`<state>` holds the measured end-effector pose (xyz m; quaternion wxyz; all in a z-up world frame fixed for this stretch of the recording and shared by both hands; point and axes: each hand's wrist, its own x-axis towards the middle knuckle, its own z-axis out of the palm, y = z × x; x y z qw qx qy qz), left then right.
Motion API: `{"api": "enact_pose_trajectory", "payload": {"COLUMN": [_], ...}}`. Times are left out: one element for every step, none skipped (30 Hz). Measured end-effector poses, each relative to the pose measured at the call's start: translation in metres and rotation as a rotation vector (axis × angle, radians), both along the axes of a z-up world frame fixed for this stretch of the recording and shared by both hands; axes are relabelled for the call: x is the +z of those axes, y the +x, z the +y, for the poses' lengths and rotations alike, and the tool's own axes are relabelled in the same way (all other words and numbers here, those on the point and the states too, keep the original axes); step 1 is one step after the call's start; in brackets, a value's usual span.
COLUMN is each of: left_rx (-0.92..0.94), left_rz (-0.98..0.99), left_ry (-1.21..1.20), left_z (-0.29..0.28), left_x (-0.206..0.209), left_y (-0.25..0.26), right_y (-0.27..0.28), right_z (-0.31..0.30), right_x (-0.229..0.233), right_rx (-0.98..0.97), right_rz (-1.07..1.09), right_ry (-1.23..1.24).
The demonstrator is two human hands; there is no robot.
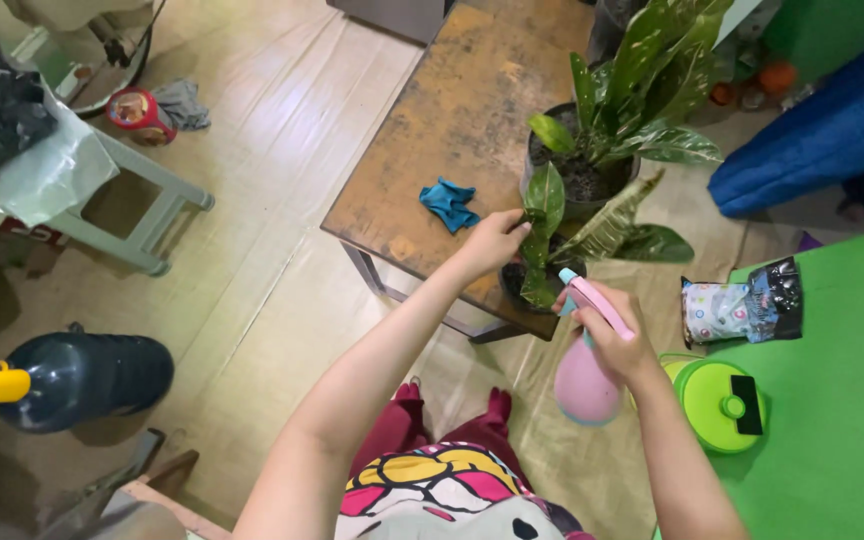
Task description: The person sprays water onto the leaves of a potted plant using a pink spray bottle and then wipes the leaves with a blue cloth. They repeat this process on several leaves of the same plant.
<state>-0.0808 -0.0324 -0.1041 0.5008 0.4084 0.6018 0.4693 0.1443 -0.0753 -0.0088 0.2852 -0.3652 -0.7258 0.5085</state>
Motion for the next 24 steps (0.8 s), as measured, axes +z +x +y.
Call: {"api": "enact_pose_trajectory", "payload": {"left_rx": [-0.002, 0.006, 0.015, 0.015, 0.024, 0.034, 0.033, 0.038, 0.045, 0.046, 0.056, 0.066, 0.071, 0.078, 0.085, 0.089, 0.103, 0.118, 0.124, 0.129, 0.134, 0.139, 0.164, 0.189], "left_rz": [-0.001, -0.047, -0.090, -0.090, -0.107, -0.125, -0.125, -0.131, -0.140, -0.144, -0.143, -0.141, -0.145, -0.135, -0.121, -0.121, -0.111, -0.100, -0.100, -0.090, -0.079, -0.079, -0.079, -0.078], "left_ry": [0.001, -0.019, -0.035, -0.031, -0.053, -0.075, -0.072, -0.079, -0.088, -0.087, -0.086, -0.085, -0.086, -0.091, -0.094, -0.091, -0.060, -0.028, -0.026, -0.007, 0.010, 0.011, 0.019, 0.028], "left_z": [0.001, 0.001, 0.004, 0.003, 0.001, 0.000, 0.000, 0.000, -0.001, 0.001, 0.003, 0.005, 0.005, 0.005, 0.006, 0.013, 0.018, 0.023, 0.024, 0.024, 0.025, 0.024, 0.025, 0.026], "left_x": [-0.004, -0.008, -0.011, -0.005, 0.000, 0.005, 0.005, 0.006, 0.006, 0.003, 0.000, -0.003, -0.003, -0.003, -0.004, -0.017, -0.030, -0.043, -0.046, -0.048, -0.051, -0.055, -0.058, -0.061], "left_y": [-0.001, -0.002, -0.003, -0.004, -0.002, 0.001, 0.003, 0.005, 0.008, 0.010, 0.012, 0.014, 0.015, 0.017, 0.017, 0.017, 0.018, 0.018, 0.018, 0.018, 0.019, 0.020, 0.020, 0.020], "right_y": [-0.001, -0.001, -0.002, -0.003, -0.001, 0.002, 0.004, 0.008, 0.012, 0.014, 0.016, 0.018, 0.020, 0.022, 0.023, 0.026, 0.030, 0.034, 0.036, 0.039, 0.042, 0.043, 0.044, 0.045], "right_z": [0.000, 0.000, 0.002, 0.003, 0.004, 0.005, 0.008, 0.012, 0.016, 0.016, 0.017, 0.019, 0.019, 0.020, 0.021, 0.026, 0.029, 0.033, 0.034, 0.036, 0.037, 0.035, 0.034, 0.034], "right_x": [-0.001, -0.003, -0.004, -0.005, -0.006, -0.007, -0.010, -0.013, -0.016, -0.014, -0.012, -0.011, -0.008, -0.006, -0.004, -0.007, -0.010, -0.012, -0.012, -0.012, -0.013, -0.007, 0.000, 0.007], "right_rx": [-0.002, -0.028, -0.053, -0.053, -0.073, -0.093, -0.094, -0.095, -0.094, -0.093, -0.087, -0.082, -0.076, -0.071, -0.066, -0.062, -0.043, -0.024, -0.018, 0.008, 0.034, 0.039, 0.048, 0.056], "right_rz": [-0.001, -0.007, -0.010, -0.009, -0.025, -0.040, -0.041, -0.047, -0.057, -0.061, -0.069, -0.077, -0.081, -0.079, -0.073, -0.073, -0.071, -0.069, -0.069, -0.075, -0.081, -0.082, -0.080, -0.078], "right_ry": [0.001, -0.017, -0.030, -0.026, -0.040, -0.054, -0.051, -0.049, -0.049, -0.048, -0.047, -0.047, -0.047, -0.049, -0.048, -0.046, -0.028, -0.010, -0.008, 0.001, 0.009, 0.009, 0.013, 0.017]}}
